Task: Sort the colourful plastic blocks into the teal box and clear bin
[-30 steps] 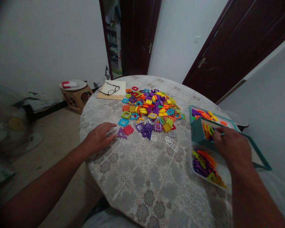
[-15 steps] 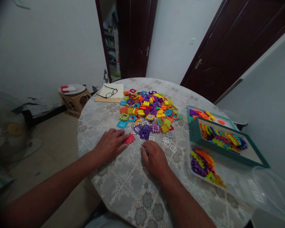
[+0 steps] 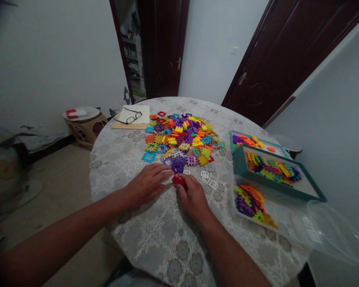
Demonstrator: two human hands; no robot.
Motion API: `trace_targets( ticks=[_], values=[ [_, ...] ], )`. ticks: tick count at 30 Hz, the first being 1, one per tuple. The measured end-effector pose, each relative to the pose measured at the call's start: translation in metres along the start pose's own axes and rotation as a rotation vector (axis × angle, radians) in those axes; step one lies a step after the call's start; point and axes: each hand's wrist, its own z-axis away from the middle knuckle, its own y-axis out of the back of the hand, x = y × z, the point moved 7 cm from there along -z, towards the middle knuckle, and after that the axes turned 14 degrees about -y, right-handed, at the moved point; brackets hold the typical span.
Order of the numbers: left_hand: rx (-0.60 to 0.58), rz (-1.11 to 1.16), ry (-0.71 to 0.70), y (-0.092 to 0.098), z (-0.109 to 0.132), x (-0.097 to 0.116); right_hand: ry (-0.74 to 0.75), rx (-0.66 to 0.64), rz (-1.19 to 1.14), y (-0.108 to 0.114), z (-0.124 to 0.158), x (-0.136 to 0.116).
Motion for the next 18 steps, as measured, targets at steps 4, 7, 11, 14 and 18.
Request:
trace_targets(
  ticks=[4, 7, 11, 14, 18],
  values=[
    [0.025, -0.083, 0.203, 0.003, -0.025, -0.021, 0.039, 0.014, 0.046, 0.018, -0.005, 0.003],
    [-0.082, -0.131, 0.285, -0.009, -0.041, -0.028, 0.08, -0.021, 0.085, 0.019, -0.004, 0.005],
    [-0.154, -0.086, 0.343, -0.021, -0.047, -0.03, 0.052, -0.021, 0.06, 0.016, -0.004, 0.013],
    [-0.119, 0.008, 0.346, -0.023, -0.042, -0.029, 0.037, 0.014, 0.052, 0.018, -0.005, 0.017],
    [-0.046, 0.244, 0.274, -0.026, -0.039, -0.021, 0.065, 0.032, 0.062, 0.021, -0.007, 0.019]
  ],
)
